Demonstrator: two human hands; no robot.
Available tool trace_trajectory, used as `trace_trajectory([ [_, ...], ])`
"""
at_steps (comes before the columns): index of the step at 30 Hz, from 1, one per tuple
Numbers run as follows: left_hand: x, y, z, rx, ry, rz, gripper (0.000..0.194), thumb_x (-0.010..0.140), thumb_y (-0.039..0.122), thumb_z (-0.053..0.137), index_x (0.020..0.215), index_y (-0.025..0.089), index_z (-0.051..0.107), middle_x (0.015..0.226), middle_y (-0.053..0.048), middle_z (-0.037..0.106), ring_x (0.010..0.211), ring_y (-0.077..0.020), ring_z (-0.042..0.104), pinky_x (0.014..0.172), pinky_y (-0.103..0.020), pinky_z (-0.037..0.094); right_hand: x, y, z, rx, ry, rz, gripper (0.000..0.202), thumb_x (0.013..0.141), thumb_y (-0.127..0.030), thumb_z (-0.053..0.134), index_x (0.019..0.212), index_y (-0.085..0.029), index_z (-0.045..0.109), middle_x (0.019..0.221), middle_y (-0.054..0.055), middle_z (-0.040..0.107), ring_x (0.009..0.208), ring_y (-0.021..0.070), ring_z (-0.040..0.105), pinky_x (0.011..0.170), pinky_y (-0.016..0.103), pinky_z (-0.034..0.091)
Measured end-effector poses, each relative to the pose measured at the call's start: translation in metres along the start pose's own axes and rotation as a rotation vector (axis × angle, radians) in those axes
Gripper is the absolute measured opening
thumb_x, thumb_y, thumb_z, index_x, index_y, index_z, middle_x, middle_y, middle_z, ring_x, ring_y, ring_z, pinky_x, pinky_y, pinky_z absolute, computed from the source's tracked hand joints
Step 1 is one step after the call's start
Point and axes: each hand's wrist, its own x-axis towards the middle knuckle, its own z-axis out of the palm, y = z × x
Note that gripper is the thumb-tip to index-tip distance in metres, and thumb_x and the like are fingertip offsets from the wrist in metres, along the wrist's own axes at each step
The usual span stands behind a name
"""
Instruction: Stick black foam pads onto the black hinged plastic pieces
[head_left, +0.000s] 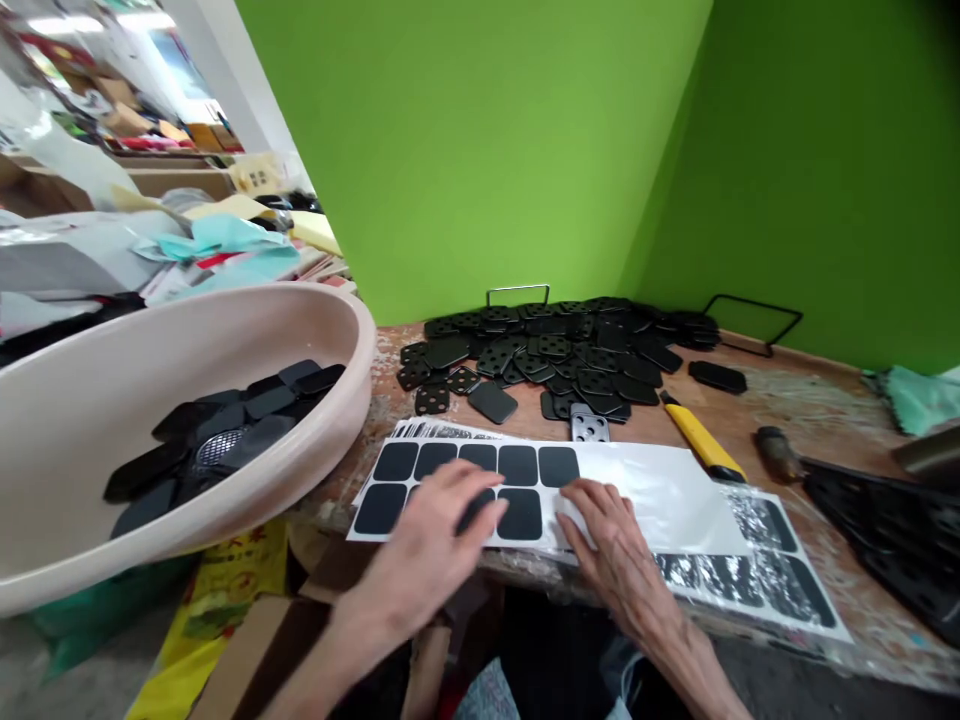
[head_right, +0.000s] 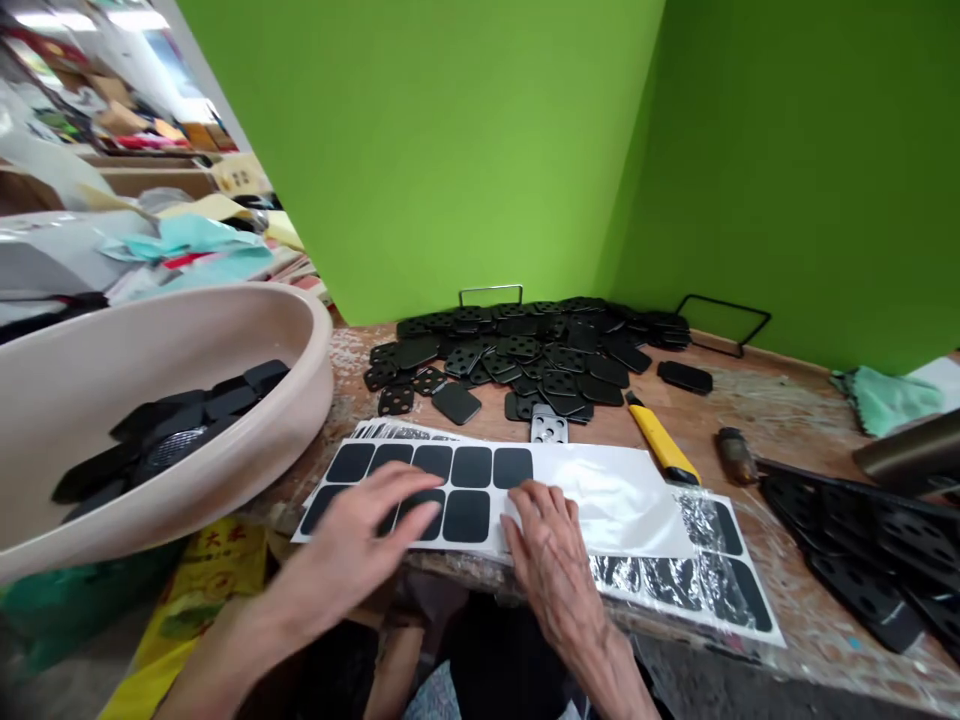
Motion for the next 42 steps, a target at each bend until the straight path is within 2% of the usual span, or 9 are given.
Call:
trace_trajectory([
  [5,0.021,-0.012,0.091,0.264,0.07,0.091,0.041,0.085,0.031,0.056,0.125,0.019,0.057,0.129,-0.016,0.053,0.124,-0.034,0.043,0.102,-0.056,0.035,0.05,0.03,0.003,-0.019,-0.027,-0.045,0.037,0.088,-0.017,0.047,0.125,-0.017,0.049,0.126,0.012,0.053,0.117,0.0287,0.042,0.1,0.047,0.03],
  [12,0.01,-0.017,0.094,0.13,0.209,0.055,0.034,0.087,0.03,0.052,0.118,0.02,0.061,0.127,-0.016,0.052,0.124,-0.0337,0.042,0.102,-0.058,0.033,0.084,0.035,-0.003,0.057,-0.06,0.024,0.016,0.087,-0.017,0.045,0.094,-0.018,0.06,0.097,0.011,0.057,0.093,0.0257,0.049,0.085,0.042,0.036],
  [15,-0.012,0.012,0.09,-0.332,0.155,-0.209,0.027,0.085,0.036,0.054,0.102,0.018,0.066,0.107,-0.014,0.061,0.104,-0.0304,0.056,0.093,-0.052,0.043,0.096,0.037,-0.016,0.175,-0.117,0.034,0.017,0.089,-0.016,0.04,0.084,-0.019,0.056,0.081,0.004,0.057,0.076,0.0176,0.051,0.074,0.032,0.038],
  [19,-0.032,0.049,0.093,-1.469,-0.292,-0.699,0.037,0.083,0.044,0.059,0.103,0.014,0.063,0.091,-0.013,0.068,0.088,-0.026,0.066,0.086,-0.044,0.051,0.111,0.05,-0.039,0.34,-0.205,0.044,0.017,0.087,-0.023,0.043,0.074,-0.019,0.053,0.066,-0.003,0.052,0.06,0.0116,0.046,0.056,0.023,0.035],
  [24,-0.002,0.066,0.095,-2.173,0.169,-0.854,0.03,0.085,0.035,0.06,0.109,0.018,0.061,0.118,-0.012,0.063,0.117,-0.0261,0.056,0.101,-0.043,0.045,0.113,0.059,-0.054,0.438,-0.242,0.042,0.027,0.09,-0.033,0.038,0.073,-0.018,0.054,0.065,-0.003,0.05,0.059,0.0109,0.045,0.054,0.021,0.038],
  [28,0.024,0.066,0.095,-2.17,0.417,-0.834,0.039,0.084,0.021,0.061,0.123,0.018,0.055,0.123,-0.012,0.062,0.116,-0.0253,0.057,0.098,-0.04,0.049,0.09,0.044,-0.053,0.346,-0.133,0.065,0.016,0.086,-0.027,0.047,0.081,-0.017,0.058,0.081,0.004,0.057,0.077,0.0183,0.053,0.072,0.032,0.045],
  [32,0.028,0.061,0.1,-2.09,0.474,-0.838,0.037,0.085,0.018,0.059,0.122,0.015,0.057,0.122,-0.012,0.063,0.113,-0.0247,0.059,0.096,-0.037,0.051,0.047,0.016,-0.044,0.204,0.047,0.087,0.022,0.087,-0.018,0.045,0.105,-0.018,0.057,0.11,0.013,0.054,0.11,0.0291,0.045,0.098,0.053,0.03],
  [37,0.022,0.058,0.109,-1.987,0.442,-0.794,0.038,0.083,0.017,0.063,0.12,0.019,0.06,0.127,-0.008,0.061,0.117,-0.0229,0.056,0.097,-0.034,0.05,0.019,0.005,-0.028,0.26,0.076,0.02,0.033,0.09,-0.025,0.046,0.122,-0.024,0.049,0.117,0.009,0.059,0.111,0.0247,0.054,0.095,0.045,0.041],
  [42,0.02,0.059,0.113,-1.929,0.392,-0.758,0.037,0.081,0.017,0.065,0.117,0.021,0.063,0.126,-0.006,0.061,0.119,-0.024,0.055,0.099,-0.035,0.049,0.032,0.004,-0.032,0.265,0.001,0.087,0.019,0.087,-0.027,0.052,0.101,-0.02,0.062,0.091,0.007,0.069,0.086,0.0222,0.065,0.08,0.035,0.046],
])
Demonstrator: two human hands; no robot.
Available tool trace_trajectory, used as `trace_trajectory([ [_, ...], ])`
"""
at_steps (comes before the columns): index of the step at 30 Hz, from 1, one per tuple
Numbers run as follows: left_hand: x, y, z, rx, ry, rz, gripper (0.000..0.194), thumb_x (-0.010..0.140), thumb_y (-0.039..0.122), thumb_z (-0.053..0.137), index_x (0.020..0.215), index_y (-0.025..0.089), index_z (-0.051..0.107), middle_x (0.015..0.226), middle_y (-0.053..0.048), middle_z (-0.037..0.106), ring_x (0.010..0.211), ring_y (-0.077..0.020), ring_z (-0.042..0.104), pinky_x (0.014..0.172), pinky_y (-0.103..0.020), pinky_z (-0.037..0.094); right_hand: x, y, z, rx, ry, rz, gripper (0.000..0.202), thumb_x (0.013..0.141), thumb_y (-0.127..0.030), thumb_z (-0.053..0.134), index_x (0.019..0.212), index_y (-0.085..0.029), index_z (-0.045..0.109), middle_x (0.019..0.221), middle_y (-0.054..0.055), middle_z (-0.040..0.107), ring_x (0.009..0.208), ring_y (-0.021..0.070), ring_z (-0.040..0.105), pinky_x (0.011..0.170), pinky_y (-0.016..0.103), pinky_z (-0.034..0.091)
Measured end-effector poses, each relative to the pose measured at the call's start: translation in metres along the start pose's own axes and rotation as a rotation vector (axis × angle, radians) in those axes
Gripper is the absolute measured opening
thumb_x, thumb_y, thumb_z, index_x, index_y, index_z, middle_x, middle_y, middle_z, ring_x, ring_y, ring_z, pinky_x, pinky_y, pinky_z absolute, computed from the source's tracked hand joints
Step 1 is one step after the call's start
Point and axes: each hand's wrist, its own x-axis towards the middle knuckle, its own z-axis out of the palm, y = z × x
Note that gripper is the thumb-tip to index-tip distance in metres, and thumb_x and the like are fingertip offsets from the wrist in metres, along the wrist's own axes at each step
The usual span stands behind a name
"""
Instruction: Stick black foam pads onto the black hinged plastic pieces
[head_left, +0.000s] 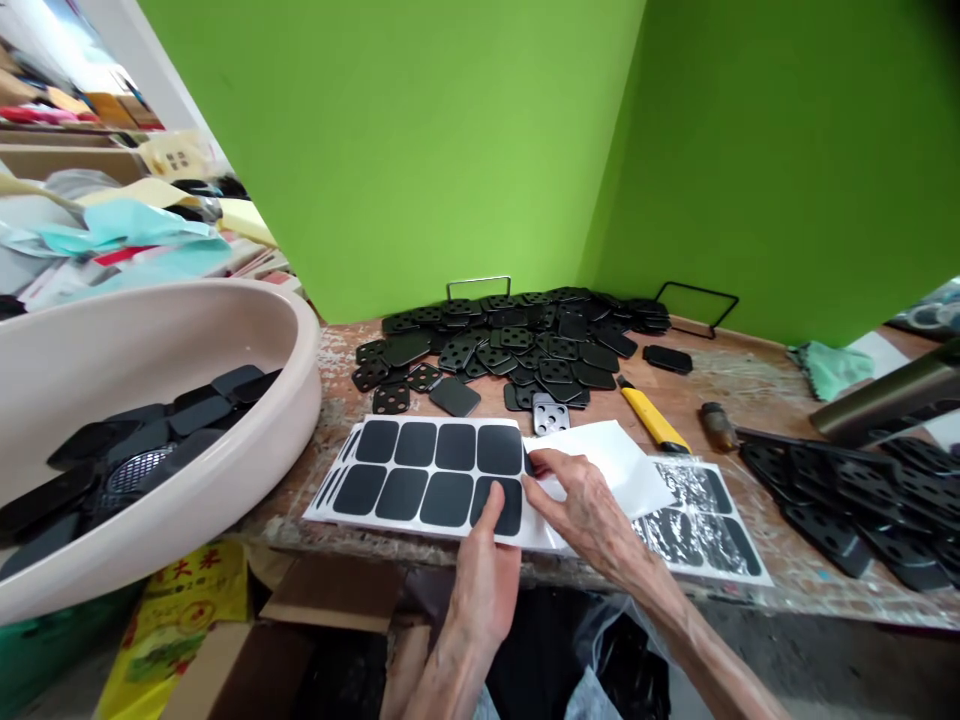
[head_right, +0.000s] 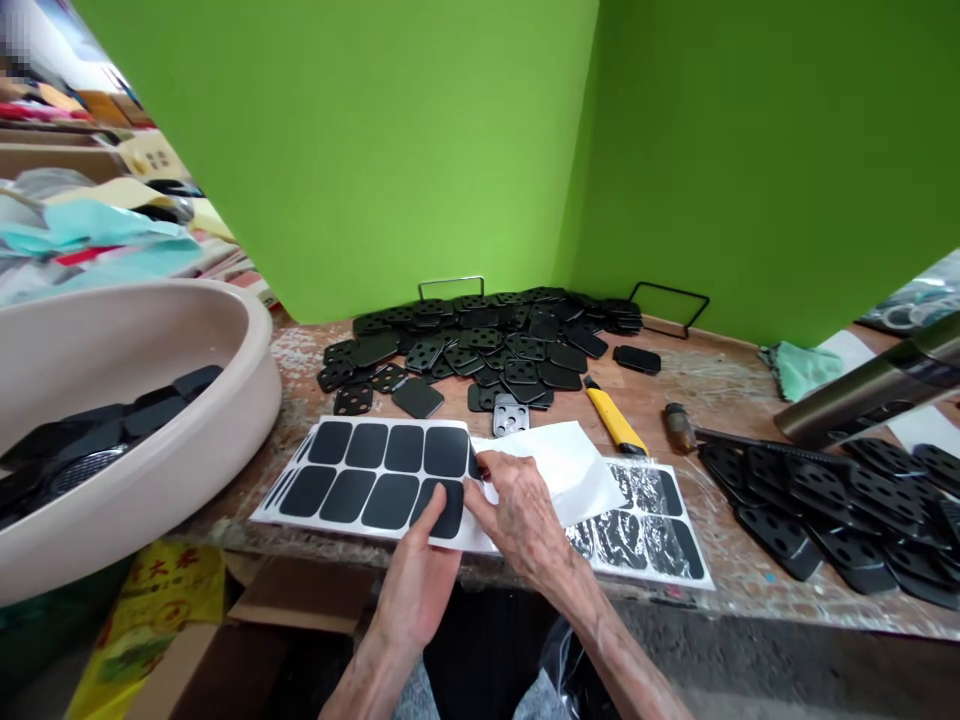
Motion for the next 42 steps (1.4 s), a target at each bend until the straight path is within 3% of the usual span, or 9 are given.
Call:
trace_trajectory([
  [10,-0.001,0.0,-0.001,0.047,0.027,-0.033,0.035,0.08,0.018,0.066,0.115,0.02,0.064,0.122,-0.006,0.064,0.114,-0.0231,0.058,0.097,-0.034,0.049,0.002,-0.01,-0.018,0.058,-0.128,0.074,0.017,0.084,-0.018,0.049,0.078,-0.019,0.064,0.068,0.003,0.065,0.067,0.0193,0.06,0.068,0.029,0.04],
  [20,0.003,0.008,0.011,0.016,0.157,-0.02,0.034,0.082,0.015,0.063,0.115,0.019,0.061,0.111,-0.009,0.069,0.099,-0.0208,0.066,0.083,-0.032,0.056,-0.005,0.047,-0.034,0.383,0.137,0.338,0.033,0.092,-0.039,0.04,0.089,-0.015,0.063,0.076,0.006,0.071,0.072,0.0204,0.068,0.071,0.031,0.05],
  [22,0.001,0.013,0.006,0.058,0.084,-0.145,0.028,0.082,0.024,0.063,0.109,0.017,0.062,0.107,-0.011,0.07,0.094,-0.0226,0.067,0.079,-0.034,0.056,-0.012,0.056,-0.045,0.379,0.245,0.403,0.035,0.092,-0.042,0.04,0.092,-0.014,0.062,0.076,0.007,0.072,0.075,0.0224,0.068,0.076,0.034,0.049],
  [24,-0.008,0.019,-0.004,0.197,-0.116,-0.466,0.03,0.083,0.038,0.061,0.095,0.011,0.065,0.095,-0.016,0.071,0.084,-0.0246,0.07,0.07,-0.033,0.056,-0.021,0.053,-0.05,0.285,0.327,0.435,0.033,0.091,-0.043,0.043,0.092,-0.017,0.063,0.076,0.005,0.072,0.078,0.0241,0.067,0.077,0.036,0.048],
  [27,-0.023,0.025,-0.016,0.434,-0.373,-0.77,0.048,0.085,0.053,0.051,0.072,0.008,0.063,0.072,-0.014,0.068,0.058,-0.0165,0.066,0.053,-0.022,0.048,-0.034,0.033,-0.041,0.031,0.425,0.28,0.024,0.091,-0.036,0.047,0.094,-0.019,0.063,0.085,0.007,0.071,0.081,0.0245,0.065,0.076,0.036,0.047],
  [31,-0.025,0.036,-0.008,0.589,-0.334,-0.241,0.03,0.083,0.046,0.059,0.09,0.017,0.062,0.082,-0.004,0.065,0.069,-0.0123,0.062,0.062,-0.021,0.046,-0.047,0.001,-0.007,-0.193,0.417,-0.224,0.02,0.09,-0.014,0.048,0.107,-0.017,0.059,0.093,0.01,0.067,0.085,0.0227,0.062,0.08,0.038,0.047],
  [34,-0.016,0.045,0.001,0.661,-0.253,-0.086,0.02,0.082,0.034,0.062,0.095,0.019,0.06,0.085,-0.003,0.065,0.072,-0.0118,0.059,0.067,-0.022,0.047,-0.052,-0.01,0.009,-0.179,0.297,-0.397,0.027,0.088,-0.016,0.053,0.115,-0.018,0.056,0.102,0.012,0.064,0.093,0.0248,0.06,0.081,0.041,0.047],
  [38,-0.017,0.049,0.004,0.721,-0.234,-0.023,0.018,0.083,0.032,0.057,0.095,0.02,0.059,0.088,-0.003,0.067,0.067,-0.0115,0.059,0.065,-0.023,0.047,-0.045,-0.007,0.005,0.019,0.291,-0.145,0.029,0.091,-0.027,0.049,0.119,-0.019,0.052,0.11,0.013,0.058,0.102,0.025,0.057,0.083,0.039,0.048],
  [42,-0.008,0.057,0.011,0.93,-0.377,-0.06,0.027,0.085,0.03,0.048,0.106,0.017,0.059,0.086,-0.007,0.067,0.066,-0.0145,0.063,0.063,-0.025,0.049,-0.034,-0.001,-0.009,0.279,0.16,0.096,0.015,0.09,-0.035,0.05,0.085,-0.022,0.056,0.077,0.002,0.058,0.072,0.0176,0.057,0.066,0.028,0.047],
])
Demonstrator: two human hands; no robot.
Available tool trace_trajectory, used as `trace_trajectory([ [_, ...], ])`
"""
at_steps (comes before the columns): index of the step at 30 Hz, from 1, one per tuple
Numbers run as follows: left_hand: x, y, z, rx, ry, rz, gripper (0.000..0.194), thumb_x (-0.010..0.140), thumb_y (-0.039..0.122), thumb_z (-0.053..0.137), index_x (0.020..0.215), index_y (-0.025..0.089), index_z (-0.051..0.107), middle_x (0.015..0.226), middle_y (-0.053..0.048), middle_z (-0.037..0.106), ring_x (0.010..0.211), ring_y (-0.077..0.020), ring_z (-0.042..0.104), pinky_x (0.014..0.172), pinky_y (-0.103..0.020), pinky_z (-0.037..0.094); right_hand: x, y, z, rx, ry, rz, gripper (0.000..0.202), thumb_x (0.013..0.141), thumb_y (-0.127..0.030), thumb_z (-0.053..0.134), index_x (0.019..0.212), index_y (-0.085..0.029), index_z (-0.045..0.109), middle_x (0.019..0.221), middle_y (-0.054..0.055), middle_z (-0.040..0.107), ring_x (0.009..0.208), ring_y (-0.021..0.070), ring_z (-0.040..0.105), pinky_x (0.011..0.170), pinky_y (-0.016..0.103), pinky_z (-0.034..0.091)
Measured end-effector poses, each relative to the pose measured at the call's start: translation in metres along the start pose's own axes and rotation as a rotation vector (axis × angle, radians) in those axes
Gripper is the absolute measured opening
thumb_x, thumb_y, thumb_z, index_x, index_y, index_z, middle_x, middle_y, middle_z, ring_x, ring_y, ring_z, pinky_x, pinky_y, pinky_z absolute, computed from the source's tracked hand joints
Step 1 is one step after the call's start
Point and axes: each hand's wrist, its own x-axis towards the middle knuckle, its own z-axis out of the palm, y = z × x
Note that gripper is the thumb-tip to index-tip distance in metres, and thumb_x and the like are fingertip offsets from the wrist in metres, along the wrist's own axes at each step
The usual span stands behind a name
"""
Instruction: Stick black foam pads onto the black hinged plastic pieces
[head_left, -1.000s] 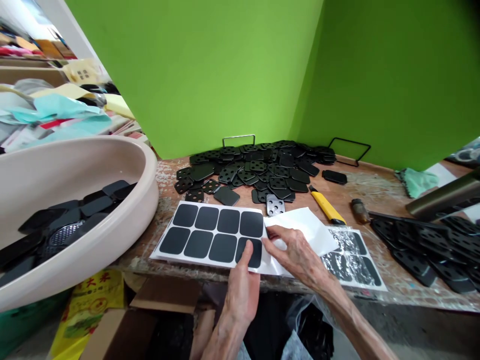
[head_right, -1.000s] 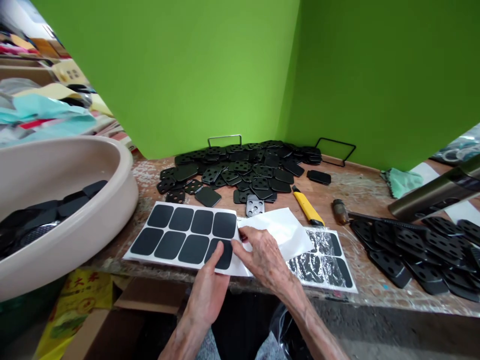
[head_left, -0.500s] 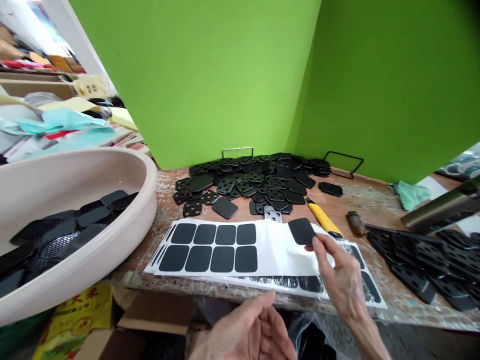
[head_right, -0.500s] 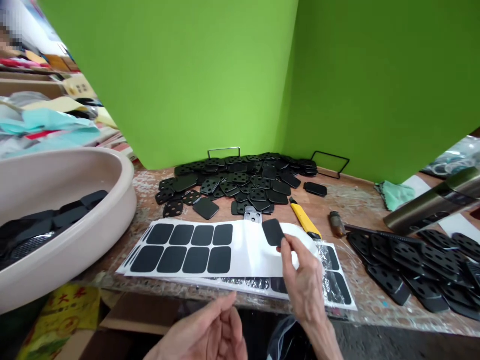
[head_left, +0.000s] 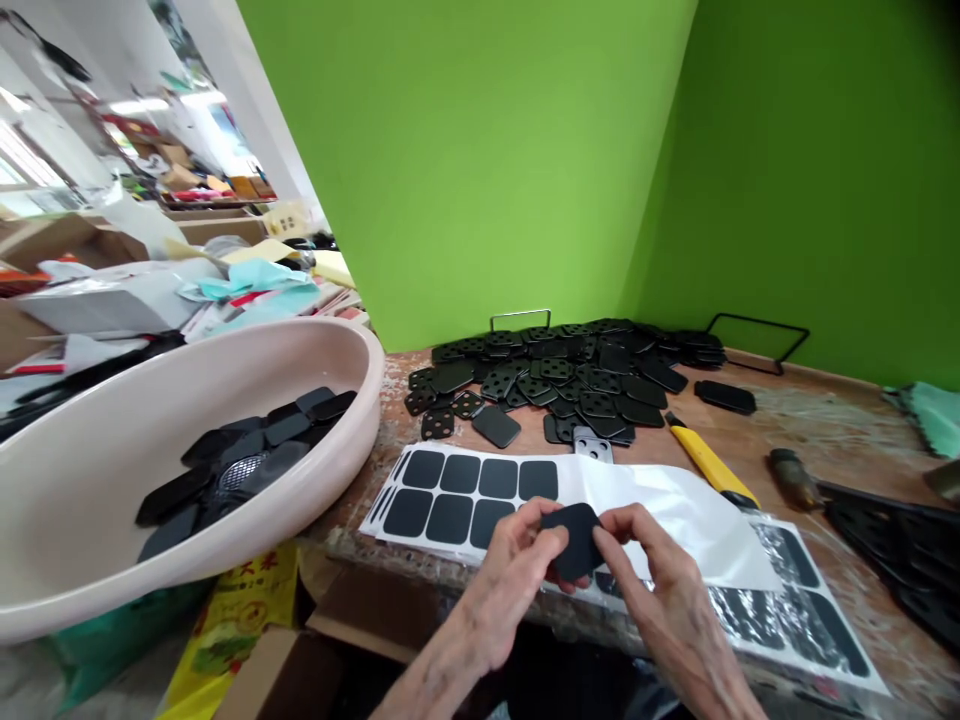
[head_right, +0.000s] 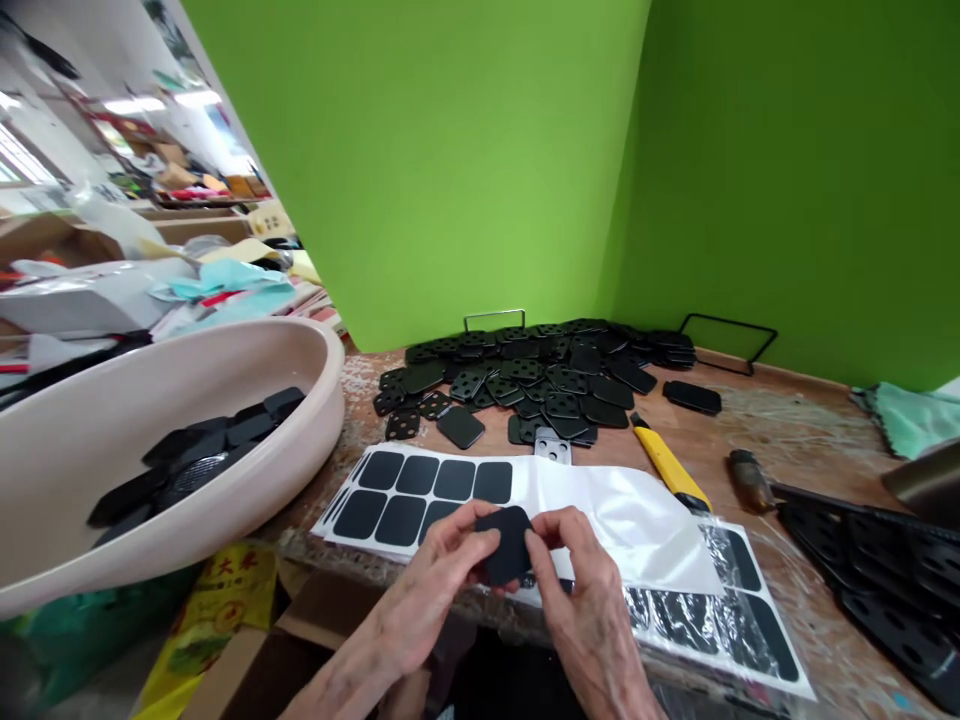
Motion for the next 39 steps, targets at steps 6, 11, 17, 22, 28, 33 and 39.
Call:
trace_trajectory([
  [6,0.09,0.033,-0.074,1.11,0.358,0.391,0.048,0.076,0.008,0.042,0.122,0.019,0.055,0.124,-0.014,0.055,0.113,-0.0282,0.05,0.095,-0.048,0.039,-0.004,-0.002,-0.012,0.467,0.141,0.389,0.026,0.081,-0.047,0.06,0.085,-0.022,0.057,0.076,0.0,0.055,0.073,0.016,0.051,0.064,0.024,0.043],
  [11,0.145,0.038,-0.12,1.334,0.231,0.369,0.061,0.061,-0.002,0.05,0.115,0.023,0.06,0.124,-0.011,0.054,0.118,-0.0321,0.038,0.101,-0.056,0.025,-0.019,0.011,-0.016,0.571,0.062,0.557,0.03,0.08,-0.052,0.061,0.08,-0.022,0.056,0.075,-0.002,0.05,0.075,0.014,0.042,0.064,0.02,0.038],
  [17,0.149,0.038,-0.122,1.307,0.17,0.37,0.056,0.061,0.003,0.052,0.115,0.017,0.06,0.12,-0.015,0.05,0.118,-0.0348,0.035,0.102,-0.056,0.021,-0.027,0.027,-0.011,0.82,0.022,0.622,0.028,0.074,-0.048,0.069,0.085,-0.024,0.06,0.082,-0.001,0.051,0.083,0.0154,0.044,0.072,0.02,0.042],
  [22,0.145,0.049,-0.114,1.016,0.217,0.376,0.037,0.073,0.017,0.051,0.108,0.016,0.06,0.115,-0.014,0.053,0.117,-0.0323,0.041,0.104,-0.051,0.024,-0.027,0.016,-0.016,0.931,0.108,0.617,0.026,0.066,-0.043,0.078,0.08,-0.025,0.064,0.079,-0.001,0.053,0.079,0.0158,0.048,0.07,0.02,0.046],
  [28,0.088,0.057,-0.08,0.49,0.106,0.233,0.046,0.089,0.041,0.025,0.107,0.012,0.056,0.093,-0.015,0.065,0.081,-0.0249,0.064,0.076,-0.042,0.051,-0.03,-0.003,-0.029,0.881,0.13,0.585,0.026,0.067,-0.041,0.077,0.084,-0.026,0.064,0.086,-0.001,0.055,0.083,0.0166,0.051,0.072,0.022,0.048],
  [33,0.025,0.035,-0.043,-0.381,0.0,0.016,0.06,0.091,0.057,0.024,0.096,0.011,0.062,0.089,-0.012,0.067,0.081,-0.0246,0.066,0.08,-0.042,0.052,-0.036,-0.019,-0.022,0.722,0.065,0.525,0.026,0.076,-0.041,0.071,0.095,-0.026,0.062,0.078,-0.001,0.055,0.074,0.0135,0.048,0.065,0.02,0.043],
  [39,-0.007,0.002,-0.017,-0.655,0.09,-0.21,0.058,0.091,0.054,0.034,0.089,0.006,0.067,0.08,-0.012,0.068,0.072,-0.0219,0.067,0.069,-0.032,0.054,-0.048,-0.03,-0.02,0.742,-0.101,0.554,0.017,0.084,-0.038,0.064,0.096,-0.029,0.057,0.073,-0.004,0.053,0.069,0.0116,0.045,0.064,0.021,0.038],
])
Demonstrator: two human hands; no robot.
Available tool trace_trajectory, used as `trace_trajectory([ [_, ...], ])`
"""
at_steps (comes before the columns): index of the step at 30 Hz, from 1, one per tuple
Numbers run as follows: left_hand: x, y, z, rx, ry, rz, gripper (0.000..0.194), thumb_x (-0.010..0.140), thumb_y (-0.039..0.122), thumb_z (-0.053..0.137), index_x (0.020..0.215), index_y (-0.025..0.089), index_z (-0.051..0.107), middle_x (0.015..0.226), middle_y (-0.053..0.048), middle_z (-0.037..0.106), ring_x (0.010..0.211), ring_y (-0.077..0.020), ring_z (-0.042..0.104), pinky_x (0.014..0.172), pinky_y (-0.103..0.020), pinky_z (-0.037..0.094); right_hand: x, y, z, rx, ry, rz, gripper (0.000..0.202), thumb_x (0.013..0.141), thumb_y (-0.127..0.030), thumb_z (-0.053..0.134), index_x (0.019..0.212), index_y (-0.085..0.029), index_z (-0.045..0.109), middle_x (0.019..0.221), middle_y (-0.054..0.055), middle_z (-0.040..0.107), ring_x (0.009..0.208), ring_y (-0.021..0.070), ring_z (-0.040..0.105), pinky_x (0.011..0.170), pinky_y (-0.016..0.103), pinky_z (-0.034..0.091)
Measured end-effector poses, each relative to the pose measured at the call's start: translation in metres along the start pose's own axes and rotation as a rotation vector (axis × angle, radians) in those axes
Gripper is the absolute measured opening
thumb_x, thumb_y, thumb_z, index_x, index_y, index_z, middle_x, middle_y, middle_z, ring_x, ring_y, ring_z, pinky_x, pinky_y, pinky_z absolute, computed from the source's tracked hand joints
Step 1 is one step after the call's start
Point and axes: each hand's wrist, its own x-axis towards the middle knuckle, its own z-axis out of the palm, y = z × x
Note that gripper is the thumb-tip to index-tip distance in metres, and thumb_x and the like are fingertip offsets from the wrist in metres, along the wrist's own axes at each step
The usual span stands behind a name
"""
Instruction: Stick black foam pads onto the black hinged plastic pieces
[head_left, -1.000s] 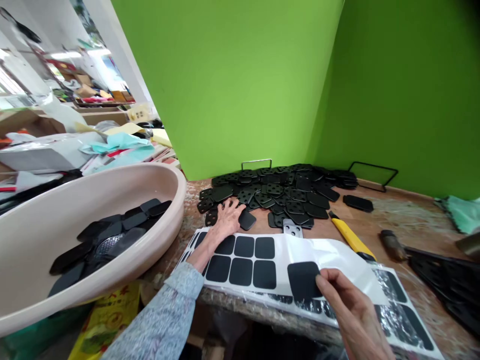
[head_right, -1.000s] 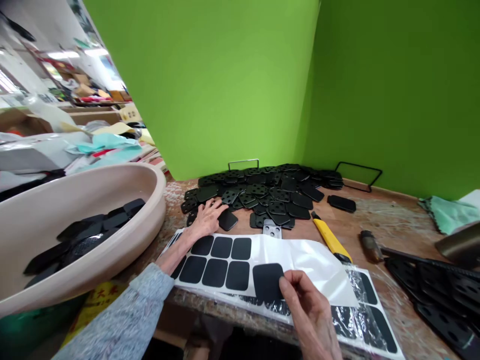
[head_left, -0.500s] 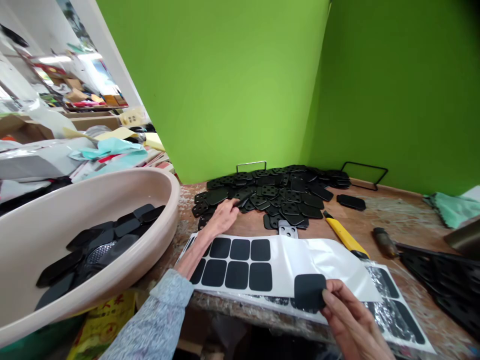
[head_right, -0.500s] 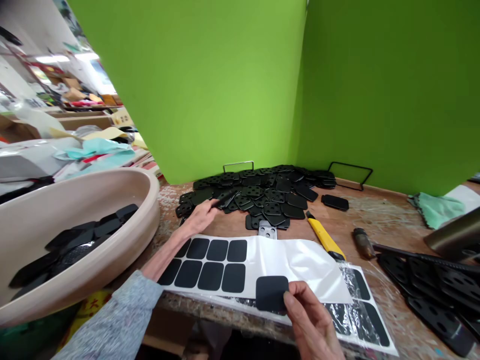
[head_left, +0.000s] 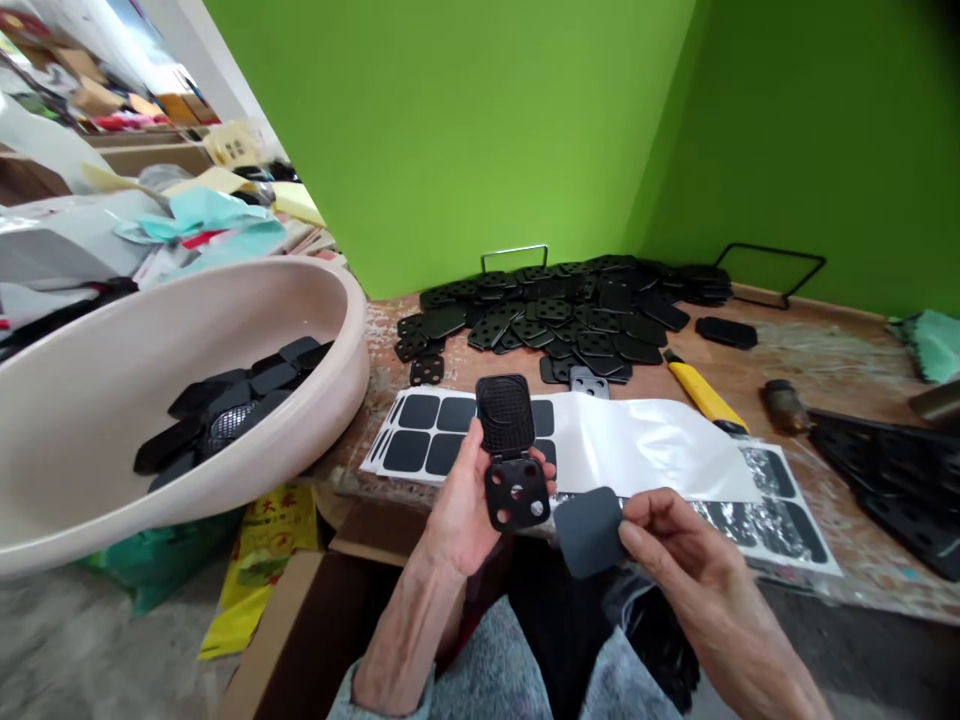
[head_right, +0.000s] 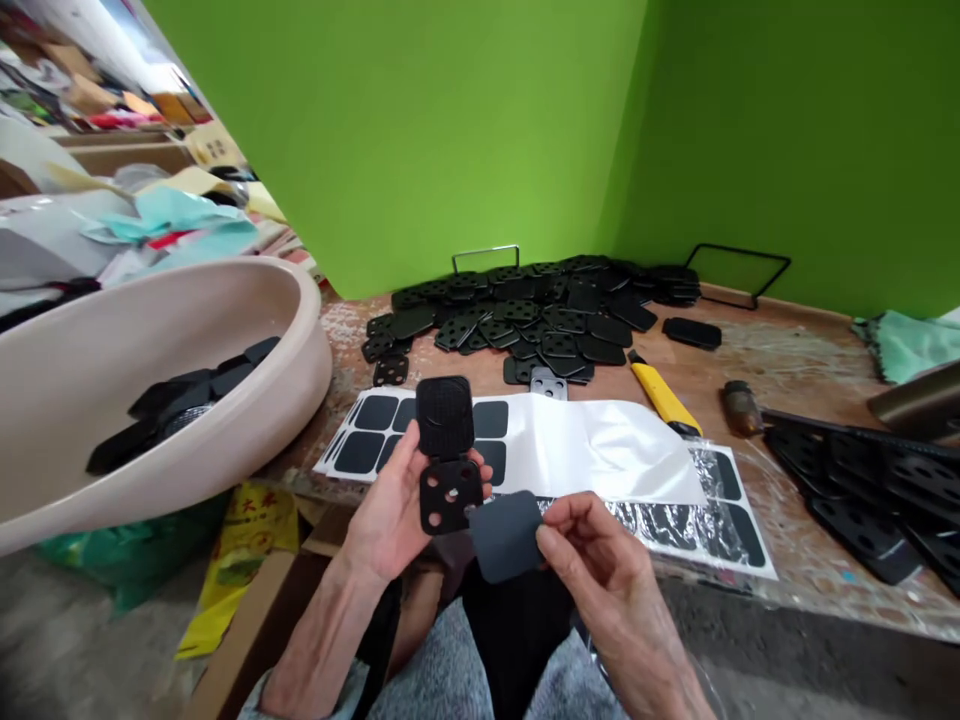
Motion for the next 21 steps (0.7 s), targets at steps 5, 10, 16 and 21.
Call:
trace_trajectory([
  [5,-0.007,-0.017,0.0,-0.143,0.006,-0.062,0.049,0.09,0.051,0.039,0.087,0.011,0.068,0.073,-0.008,0.068,0.062,-0.0168,0.065,0.06,-0.027,0.052,-0.005,0.004,0.0,0.114,-0.072,0.076,0.016,0.084,-0.037,0.063,0.078,-0.023,0.059,0.095,0.0,0.056,0.1,0.0175,0.049,0.088,0.028,0.038],
  [10,-0.011,-0.024,0.005,-0.093,0.067,-0.079,0.047,0.091,0.05,0.039,0.099,0.013,0.068,0.077,-0.009,0.07,0.063,-0.0171,0.065,0.055,-0.025,0.051,-0.004,0.014,0.013,0.26,-0.069,0.107,0.014,0.087,-0.034,0.058,0.084,-0.022,0.063,0.12,0.006,0.057,0.119,0.0243,0.046,0.104,0.038,0.03],
  [16,-0.009,-0.032,0.008,-0.086,0.133,-0.094,0.048,0.09,0.05,0.041,0.106,0.012,0.066,0.077,-0.009,0.07,0.07,-0.0193,0.067,0.067,-0.029,0.054,-0.004,0.027,0.028,0.336,-0.001,0.194,0.015,0.083,-0.037,0.064,0.088,-0.023,0.065,0.102,0.004,0.064,0.108,0.022,0.052,0.103,0.037,0.032],
  [21,-0.004,-0.038,0.004,-0.108,0.088,-0.073,0.049,0.089,0.052,0.043,0.11,0.013,0.064,0.081,-0.009,0.07,0.071,-0.0191,0.067,0.071,-0.031,0.054,-0.003,0.035,0.03,0.345,-0.014,0.166,0.013,0.085,-0.034,0.061,0.081,-0.023,0.064,0.103,0.003,0.064,0.114,0.0211,0.049,0.103,0.034,0.031],
])
